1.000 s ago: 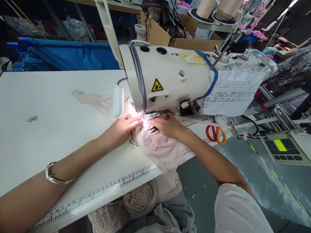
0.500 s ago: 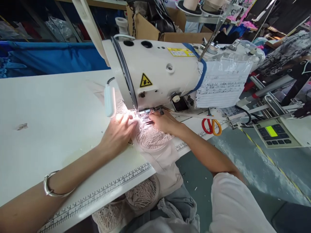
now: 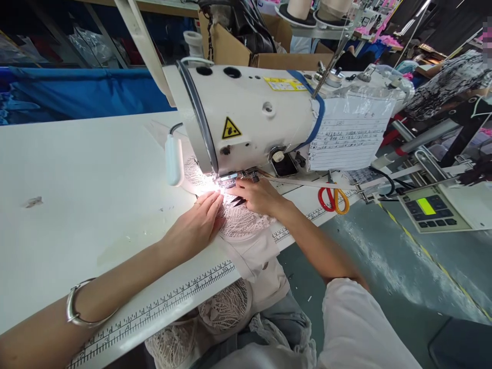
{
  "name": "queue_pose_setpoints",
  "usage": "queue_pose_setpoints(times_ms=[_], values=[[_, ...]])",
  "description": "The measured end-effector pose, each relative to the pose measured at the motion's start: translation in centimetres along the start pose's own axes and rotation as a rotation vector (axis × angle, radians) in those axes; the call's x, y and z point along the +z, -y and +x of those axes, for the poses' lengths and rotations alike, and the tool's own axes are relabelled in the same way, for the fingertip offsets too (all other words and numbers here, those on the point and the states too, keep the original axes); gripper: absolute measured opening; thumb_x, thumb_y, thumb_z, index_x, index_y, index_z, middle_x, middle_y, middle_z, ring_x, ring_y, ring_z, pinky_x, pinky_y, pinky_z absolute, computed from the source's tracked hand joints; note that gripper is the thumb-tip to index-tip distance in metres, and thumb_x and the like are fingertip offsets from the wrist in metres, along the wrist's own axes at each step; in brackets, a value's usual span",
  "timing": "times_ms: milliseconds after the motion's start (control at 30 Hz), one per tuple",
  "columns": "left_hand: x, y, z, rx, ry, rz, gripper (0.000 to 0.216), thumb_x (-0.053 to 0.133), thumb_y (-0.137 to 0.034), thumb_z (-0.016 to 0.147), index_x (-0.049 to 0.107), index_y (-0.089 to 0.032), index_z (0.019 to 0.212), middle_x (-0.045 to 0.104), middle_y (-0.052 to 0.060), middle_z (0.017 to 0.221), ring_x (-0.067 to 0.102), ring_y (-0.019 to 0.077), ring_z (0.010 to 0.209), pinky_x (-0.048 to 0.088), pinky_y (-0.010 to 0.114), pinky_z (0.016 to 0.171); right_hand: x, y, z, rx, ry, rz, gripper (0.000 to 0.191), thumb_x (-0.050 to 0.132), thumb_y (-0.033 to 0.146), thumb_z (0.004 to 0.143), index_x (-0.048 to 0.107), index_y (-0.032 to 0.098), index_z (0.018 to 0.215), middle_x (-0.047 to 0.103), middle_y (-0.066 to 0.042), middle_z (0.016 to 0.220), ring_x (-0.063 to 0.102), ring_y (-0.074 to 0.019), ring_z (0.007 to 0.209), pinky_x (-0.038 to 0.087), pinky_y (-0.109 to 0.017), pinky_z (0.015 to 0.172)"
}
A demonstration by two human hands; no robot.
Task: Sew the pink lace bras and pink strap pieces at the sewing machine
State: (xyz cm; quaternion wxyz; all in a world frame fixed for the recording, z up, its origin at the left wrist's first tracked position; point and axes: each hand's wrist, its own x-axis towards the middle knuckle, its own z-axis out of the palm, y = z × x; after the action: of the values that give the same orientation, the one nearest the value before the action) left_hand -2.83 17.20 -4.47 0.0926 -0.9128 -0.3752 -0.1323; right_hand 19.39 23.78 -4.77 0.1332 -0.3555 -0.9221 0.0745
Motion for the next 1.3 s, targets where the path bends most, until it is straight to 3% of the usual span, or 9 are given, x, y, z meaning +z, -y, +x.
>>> queue_pose_setpoints(times_ms=[300, 533, 800, 967, 1133, 1233, 1300], values=[[0.3, 2.3, -0.3, 0.012, -0.057, -0.15, 0.043, 0.034, -0.022, 0.102, 0.056, 0.004, 0.129, 0.064, 0.025, 0.128, 0.06, 0.034, 0.123, 0.058, 0.046, 0.098, 0.0, 0.2, 0.1, 0.008, 0.023, -0.016, 0.059, 0.041, -0.001, 0.076, 0.068, 0.023, 0.122, 0.067, -0.004, 0.094, 0.055, -0.0172, 0.081, 0.025, -0.028, 0.051], [0.5, 3.7, -0.3, 0.052, -0.077, -0.206, 0.04, 0.036, -0.017, 0.101, 0.056, 0.002, 0.129, 0.064, 0.024, 0.129, 0.06, 0.0329, 0.124, 0.054, 0.051, 0.103, -0.1, 0.5, 0.2, 0.051, 0.052, 0.03, 0.057, 0.042, -0.001, 0.074, 0.068, 0.023, 0.12, 0.068, -0.005, 0.105, 0.057, -0.0182, 0.087, 0.032, -0.029, 0.056], [0.3, 5.5, -0.4, 0.054, 0.013, -0.21, 0.043, 0.034, -0.007, 0.096, 0.057, -0.005, 0.132, 0.063, 0.019, 0.136, 0.058, 0.0286, 0.127, 0.052, 0.047, 0.104, 0.6, 0.3, 0.1, 0.023, 0.007, 0.016, 0.05, 0.044, 0.002, 0.078, 0.069, 0.023, 0.116, 0.068, -0.005, 0.105, 0.058, -0.0193, 0.089, 0.037, -0.03, 0.06], [-1.1, 3.3, 0.6, -0.061, 0.077, -0.125, 0.043, 0.033, -0.002, 0.092, 0.061, -0.005, 0.125, 0.063, 0.022, 0.132, 0.057, 0.0343, 0.126, 0.049, 0.054, 0.1, 0.5, 0.7, 0.1, 0.045, -0.01, 0.048, 0.049, 0.044, 0.002, 0.079, 0.069, 0.022, 0.116, 0.069, -0.005, 0.105, 0.059, -0.0186, 0.088, 0.039, -0.029, 0.061], [-1.6, -0.2, 1.0, -0.119, 0.075, -0.313, 0.038, 0.034, -0.005, 0.094, 0.055, -0.007, 0.126, 0.064, 0.018, 0.118, 0.063, 0.0253, 0.104, 0.055, 0.041, 0.084, 0.6, 0.2, 0.0, -0.004, -0.035, 0.137, 0.048, 0.045, 0.0, 0.076, 0.07, 0.02, 0.112, 0.069, -0.005, 0.1, 0.061, -0.0162, 0.085, 0.04, -0.025, 0.062], [-1.7, -0.4, 0.9, -0.147, 0.115, -0.439, 0.023, 0.039, -0.015, 0.099, 0.061, -0.012, 0.102, 0.063, 0.017, 0.111, 0.062, 0.0243, 0.096, 0.056, 0.041, 0.08, 0.9, -0.4, -0.3, -0.005, -0.083, 0.187, 0.045, 0.049, 0.003, 0.078, 0.069, 0.021, 0.114, 0.069, -0.004, 0.103, 0.062, -0.0164, 0.086, 0.042, -0.024, 0.064], [-1.8, 0.0, 0.8, -0.137, 0.127, -0.483, 0.025, 0.037, -0.017, 0.1, 0.061, -0.014, 0.091, 0.063, 0.016, 0.111, 0.062, 0.0249, 0.101, 0.055, 0.043, 0.083, 1.0, -0.6, -0.5, -0.016, -0.117, 0.197, 0.04, 0.048, 0.005, 0.08, 0.07, 0.022, 0.109, 0.069, -0.003, 0.1, 0.062, -0.0167, 0.086, 0.043, -0.024, 0.065]])
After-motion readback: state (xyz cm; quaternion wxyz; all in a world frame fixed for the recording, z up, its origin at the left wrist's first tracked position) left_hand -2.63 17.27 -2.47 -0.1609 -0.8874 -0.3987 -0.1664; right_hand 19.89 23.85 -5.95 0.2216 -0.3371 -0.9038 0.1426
